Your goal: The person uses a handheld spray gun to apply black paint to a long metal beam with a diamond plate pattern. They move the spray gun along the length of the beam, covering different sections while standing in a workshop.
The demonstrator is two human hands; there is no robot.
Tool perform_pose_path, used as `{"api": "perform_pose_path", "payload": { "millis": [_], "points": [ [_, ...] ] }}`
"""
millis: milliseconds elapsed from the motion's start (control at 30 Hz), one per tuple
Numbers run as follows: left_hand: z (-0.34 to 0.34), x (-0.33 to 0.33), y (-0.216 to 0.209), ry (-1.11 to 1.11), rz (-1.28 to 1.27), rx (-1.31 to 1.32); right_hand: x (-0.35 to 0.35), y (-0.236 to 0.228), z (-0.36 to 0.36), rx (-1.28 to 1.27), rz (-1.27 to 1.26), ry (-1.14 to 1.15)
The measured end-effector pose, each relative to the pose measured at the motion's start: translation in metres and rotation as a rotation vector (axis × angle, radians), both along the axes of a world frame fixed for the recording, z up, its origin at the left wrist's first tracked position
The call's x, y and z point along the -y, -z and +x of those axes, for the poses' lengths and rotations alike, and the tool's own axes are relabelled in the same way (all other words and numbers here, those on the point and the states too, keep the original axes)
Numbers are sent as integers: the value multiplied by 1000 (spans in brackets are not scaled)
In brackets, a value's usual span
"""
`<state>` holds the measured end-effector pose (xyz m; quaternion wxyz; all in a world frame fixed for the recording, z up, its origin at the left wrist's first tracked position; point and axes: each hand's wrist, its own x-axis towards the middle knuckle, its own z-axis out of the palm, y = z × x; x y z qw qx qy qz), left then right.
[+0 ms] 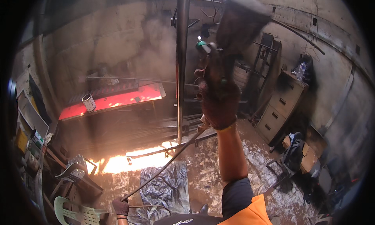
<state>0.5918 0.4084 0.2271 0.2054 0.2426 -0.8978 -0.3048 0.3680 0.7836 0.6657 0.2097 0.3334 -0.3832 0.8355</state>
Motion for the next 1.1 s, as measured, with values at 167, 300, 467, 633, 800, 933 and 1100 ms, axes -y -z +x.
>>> {"api": "perform_pose_path", "payload": {
  "millis": [167,300,467,633,800,933,1100],
  "points": [
    [7,4,21,56,-35,-13,-14,-24,45,21,641,669],
    [13,1,20,123,-81,-28,-30,-36,13,-282,981,875],
    [21,-18,-11,82,10,-60,-40,-94,-30,-926,1114,1578],
    [42,-32,-28,37,-39,-179,-54,-177,-5,-1161,913,1773],
    [79,-75,-47,19,-39,-185,-87,-174,9,-777,887,1025],
    [130,-107,-42,-73,-3,-149,-82,-90,29,-908,1124,1492],
    [173,-141,-18,-93,-18,-109,-84,-14,-11,-641,1017,1151]
  ]
}}
